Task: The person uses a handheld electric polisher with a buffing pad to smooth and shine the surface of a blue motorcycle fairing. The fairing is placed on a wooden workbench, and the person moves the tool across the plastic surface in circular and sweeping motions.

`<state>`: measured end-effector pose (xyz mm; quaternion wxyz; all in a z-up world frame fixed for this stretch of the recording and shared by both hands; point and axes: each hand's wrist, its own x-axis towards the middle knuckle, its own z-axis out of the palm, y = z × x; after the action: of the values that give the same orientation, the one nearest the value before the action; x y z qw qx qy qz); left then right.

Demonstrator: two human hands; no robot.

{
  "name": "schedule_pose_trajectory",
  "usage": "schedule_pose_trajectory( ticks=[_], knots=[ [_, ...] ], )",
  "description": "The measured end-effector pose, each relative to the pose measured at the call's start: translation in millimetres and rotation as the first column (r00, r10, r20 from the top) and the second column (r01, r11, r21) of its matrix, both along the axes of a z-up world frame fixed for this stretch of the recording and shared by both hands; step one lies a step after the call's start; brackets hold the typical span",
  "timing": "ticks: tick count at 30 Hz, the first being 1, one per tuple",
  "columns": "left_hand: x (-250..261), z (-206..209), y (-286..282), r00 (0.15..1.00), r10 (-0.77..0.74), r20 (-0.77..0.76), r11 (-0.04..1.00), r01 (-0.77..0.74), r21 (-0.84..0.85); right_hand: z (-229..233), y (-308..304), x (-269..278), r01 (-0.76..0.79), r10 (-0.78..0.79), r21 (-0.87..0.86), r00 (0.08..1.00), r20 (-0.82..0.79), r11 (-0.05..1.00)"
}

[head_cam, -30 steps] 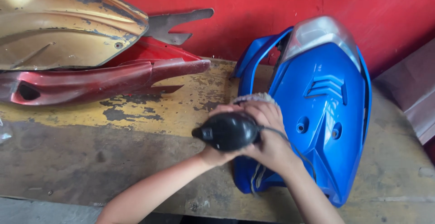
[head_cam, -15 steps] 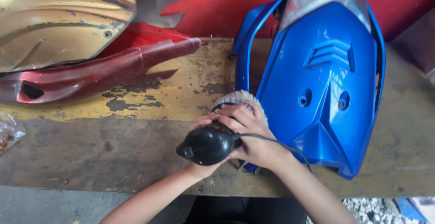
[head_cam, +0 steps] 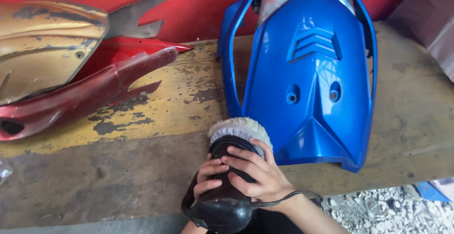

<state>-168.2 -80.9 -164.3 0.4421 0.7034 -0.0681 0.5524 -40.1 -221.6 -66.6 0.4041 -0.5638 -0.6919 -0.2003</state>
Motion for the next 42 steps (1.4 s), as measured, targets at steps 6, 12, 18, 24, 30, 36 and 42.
schedule_pose_trajectory(
  ticks=[6,12,18,24,30,36,42],
  knots=[
    [-5.9,-22.1,-2.0,0.984,-0.153,-0.09,0.952,0.171,0.254,-87.2,-23.4,-13.6,0.117,-0.098,0.167,0.988,-0.12,0.979],
    [1.7,-34.3,-2.5,0.987,-0.102,-0.123,0.93,0.138,0.339,-145.5,-13.8,-35.2,0.214,0.082,0.536,0.877,-0.474,0.817],
    [30.3,-4.5,-19.2,0.986,-0.144,-0.079,0.942,0.161,0.295,-113.3,-43.3,-3.9,0.19,-0.052,0.242,0.875,-0.481,0.951],
    [71.8,26.9,-39.6,0.995,-0.076,0.062,0.989,0.067,0.135,-75.9,-44.0,23.6,0.229,-0.089,0.134,0.754,-0.651,0.964],
    [65.0,-18.8,-4.9,0.995,-0.055,-0.078,0.947,0.077,0.313,-108.7,-41.0,27.7,0.221,-0.025,0.18,0.694,-0.719,0.959],
    [107.8,67.8,-35.3,0.985,-0.161,-0.069,0.955,0.173,0.24,-76.0,-52.2,68.1,0.202,-0.064,0.126,0.732,-0.678,0.971],
    [141.0,113.5,-49.2,0.938,-0.276,-0.21,0.811,0.344,0.473,-67.6,-64.9,93.2,0.234,0.069,0.412,0.797,-0.6,0.881]
  ],
)
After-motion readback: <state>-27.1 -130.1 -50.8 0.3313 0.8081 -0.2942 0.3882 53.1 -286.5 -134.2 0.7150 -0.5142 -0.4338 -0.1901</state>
